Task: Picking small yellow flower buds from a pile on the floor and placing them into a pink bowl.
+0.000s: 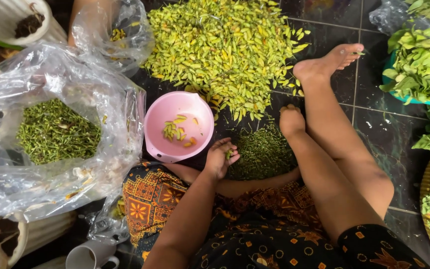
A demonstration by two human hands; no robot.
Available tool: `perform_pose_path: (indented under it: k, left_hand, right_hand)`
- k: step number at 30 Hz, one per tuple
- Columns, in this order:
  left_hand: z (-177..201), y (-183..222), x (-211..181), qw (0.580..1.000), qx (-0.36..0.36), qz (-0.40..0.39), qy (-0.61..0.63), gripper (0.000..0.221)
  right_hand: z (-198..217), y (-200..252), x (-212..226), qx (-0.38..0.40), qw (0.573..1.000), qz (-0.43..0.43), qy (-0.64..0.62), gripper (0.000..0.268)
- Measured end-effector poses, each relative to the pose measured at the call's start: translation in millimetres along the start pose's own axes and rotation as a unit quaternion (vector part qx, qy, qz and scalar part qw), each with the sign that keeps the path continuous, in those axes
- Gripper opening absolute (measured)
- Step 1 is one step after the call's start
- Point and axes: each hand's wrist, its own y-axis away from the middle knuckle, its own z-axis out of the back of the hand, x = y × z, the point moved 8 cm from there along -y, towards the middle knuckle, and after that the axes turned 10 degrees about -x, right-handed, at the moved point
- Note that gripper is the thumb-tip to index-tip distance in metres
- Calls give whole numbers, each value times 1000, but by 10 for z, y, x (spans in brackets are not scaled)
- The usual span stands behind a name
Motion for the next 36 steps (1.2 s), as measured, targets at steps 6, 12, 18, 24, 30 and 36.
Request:
perform_pose_path:
  k: [6, 12, 18, 24, 30, 36]
  left_hand:
    - [57, -84, 64, 999, -32, 26, 1, 54]
    - [73, -146, 101, 997, -41, 46, 47, 73]
    - [363, -543, 406, 983, -105, 73, 132, 56]
    - [333, -266, 217, 986, -152, 42, 48, 52]
    - [348, -185, 232, 979, -193, 60, -13, 42]
    - [351, -130, 187, 978, -198, 69, -18, 44]
  right_hand:
    - [468, 597, 551, -17, 969, -94, -229, 27]
    - [649, 1381, 1647, -57, 886, 25, -460, 12]
    - [274, 1628, 1867, -23, 933, 89, -347, 14]
    - [254, 1372, 1755, 159, 902, 48, -398, 16]
    - [133, 648, 1945, 118, 960, 159, -198, 33]
    - [399, 566, 2470, -49, 887, 292, -353, 37]
